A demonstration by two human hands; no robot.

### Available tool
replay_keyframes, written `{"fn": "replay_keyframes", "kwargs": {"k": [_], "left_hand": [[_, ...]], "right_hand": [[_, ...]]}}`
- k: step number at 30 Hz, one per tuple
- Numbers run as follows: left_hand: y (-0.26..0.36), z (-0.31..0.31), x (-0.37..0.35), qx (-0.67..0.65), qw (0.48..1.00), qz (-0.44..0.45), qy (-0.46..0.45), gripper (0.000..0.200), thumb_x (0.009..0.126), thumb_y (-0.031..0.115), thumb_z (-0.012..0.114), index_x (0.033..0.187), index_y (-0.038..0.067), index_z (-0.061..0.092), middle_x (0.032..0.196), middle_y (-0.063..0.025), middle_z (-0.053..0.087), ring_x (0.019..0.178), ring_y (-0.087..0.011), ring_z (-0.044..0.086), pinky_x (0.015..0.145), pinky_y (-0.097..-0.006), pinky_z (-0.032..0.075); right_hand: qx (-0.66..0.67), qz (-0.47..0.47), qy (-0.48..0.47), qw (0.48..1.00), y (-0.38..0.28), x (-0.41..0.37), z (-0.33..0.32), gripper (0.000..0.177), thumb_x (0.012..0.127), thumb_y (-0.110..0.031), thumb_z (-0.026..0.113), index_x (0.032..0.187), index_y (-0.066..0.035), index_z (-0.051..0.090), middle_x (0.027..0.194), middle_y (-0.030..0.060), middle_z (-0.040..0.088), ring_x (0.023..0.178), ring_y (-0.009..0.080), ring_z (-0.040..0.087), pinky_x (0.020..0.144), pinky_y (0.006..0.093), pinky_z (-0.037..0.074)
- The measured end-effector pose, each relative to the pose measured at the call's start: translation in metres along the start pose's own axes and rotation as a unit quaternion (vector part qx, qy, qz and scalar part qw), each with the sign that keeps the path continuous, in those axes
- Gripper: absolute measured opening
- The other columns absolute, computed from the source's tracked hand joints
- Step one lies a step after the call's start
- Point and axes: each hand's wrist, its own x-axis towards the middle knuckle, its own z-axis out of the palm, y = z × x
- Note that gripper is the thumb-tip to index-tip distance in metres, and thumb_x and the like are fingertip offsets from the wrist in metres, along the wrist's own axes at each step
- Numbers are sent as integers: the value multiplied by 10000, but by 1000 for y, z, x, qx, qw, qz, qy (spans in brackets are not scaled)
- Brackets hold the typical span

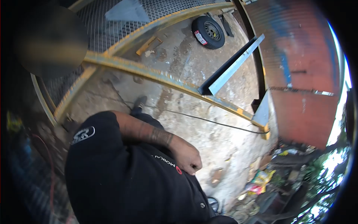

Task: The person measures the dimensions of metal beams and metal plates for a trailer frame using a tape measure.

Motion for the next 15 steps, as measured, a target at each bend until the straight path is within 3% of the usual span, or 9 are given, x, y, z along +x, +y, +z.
{"fn": "replay_keyframes", "kwargs": {"k": [8,15], "left_hand": [[-21,152,93,34,995,97,-9,280,905,304,591,845,32,613,748,-161,624,715,-335,604,642,-435,446],[-7,248,137,4,993,114,-18,346,936,312,572,803,-2,628,704,-166,609,643,-254,578,619,-391,434]], "right_hand": [[-79,-30,24,996,-6,-24,-148,310,872,-288,526,1006,-42,660,880,120,687,754,255,664,710,380,554],[-96,-46,23,994,25,-41,-233,308,875,-290,525,1003,-44,658,864,118,684,737,256,661,694,382,555]]}}
